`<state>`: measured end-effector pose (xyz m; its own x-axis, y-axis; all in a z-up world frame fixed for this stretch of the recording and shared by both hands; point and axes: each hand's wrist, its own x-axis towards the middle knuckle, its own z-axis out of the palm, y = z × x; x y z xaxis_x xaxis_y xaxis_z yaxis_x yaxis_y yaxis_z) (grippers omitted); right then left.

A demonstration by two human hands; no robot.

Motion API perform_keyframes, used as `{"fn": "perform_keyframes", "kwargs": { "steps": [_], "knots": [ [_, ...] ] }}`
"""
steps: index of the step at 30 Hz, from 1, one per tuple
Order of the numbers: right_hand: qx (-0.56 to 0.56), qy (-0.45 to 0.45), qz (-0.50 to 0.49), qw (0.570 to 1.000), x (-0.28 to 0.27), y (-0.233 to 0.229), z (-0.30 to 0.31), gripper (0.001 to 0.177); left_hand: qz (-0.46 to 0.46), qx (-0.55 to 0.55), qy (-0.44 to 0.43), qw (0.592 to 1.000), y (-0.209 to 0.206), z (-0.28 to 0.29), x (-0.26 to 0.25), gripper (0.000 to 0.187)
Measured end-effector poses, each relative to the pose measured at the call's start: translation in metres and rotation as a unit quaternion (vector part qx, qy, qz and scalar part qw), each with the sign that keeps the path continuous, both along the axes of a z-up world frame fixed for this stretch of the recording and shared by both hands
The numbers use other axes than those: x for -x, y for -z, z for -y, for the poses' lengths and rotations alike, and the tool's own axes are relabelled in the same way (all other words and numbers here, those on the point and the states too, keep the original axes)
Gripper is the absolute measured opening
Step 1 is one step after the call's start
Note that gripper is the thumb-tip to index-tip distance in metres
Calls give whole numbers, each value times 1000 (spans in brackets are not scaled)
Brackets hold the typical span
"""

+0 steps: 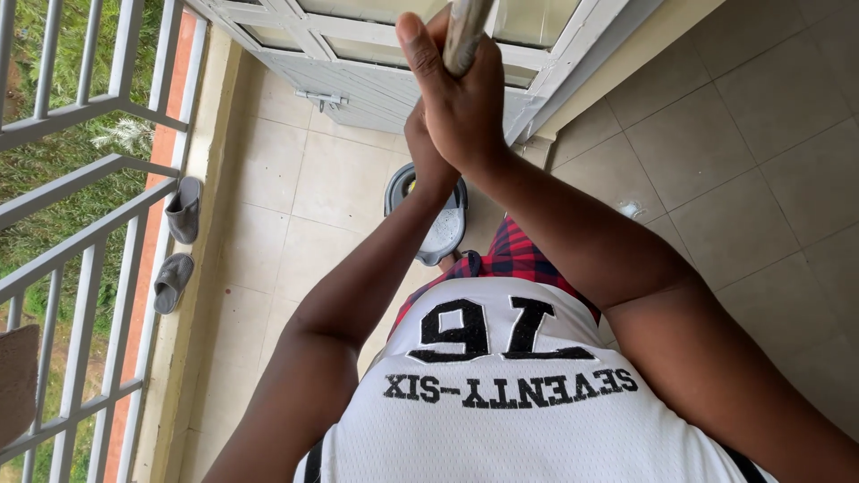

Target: Mopping the tiled floor of a balcony and an indoor living area using a spin mop.

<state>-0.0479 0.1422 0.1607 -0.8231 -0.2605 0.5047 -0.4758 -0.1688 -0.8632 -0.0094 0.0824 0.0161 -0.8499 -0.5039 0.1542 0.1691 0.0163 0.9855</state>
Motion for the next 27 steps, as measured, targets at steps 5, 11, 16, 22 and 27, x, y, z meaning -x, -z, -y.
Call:
{"fn": "perform_keyframes", "kwargs": {
  "steps": [5, 11, 16, 22, 27],
  "knots": [
    [-35, -193, 100, 975, 24, -36, -11, 47, -25, 83, 186, 979, -42, 47, -21, 19],
    [75, -446, 47, 891, -2, -43, 17, 44, 23, -5, 195, 980, 26, 73, -20, 32],
    [-19, -103, 7, 994, -40, -16, 32, 43, -161, -443, 112, 875, 57, 45, -20, 30],
    [-139, -366, 120, 912, 8, -21, 24, 60, 156, 54, 271, 948, 56, 106, -39, 36],
    [-78, -384, 42, 919, -15, -11, 39, 54, 49, 137, 90, 985, 54, 81, -38, 40]
  ]
}}
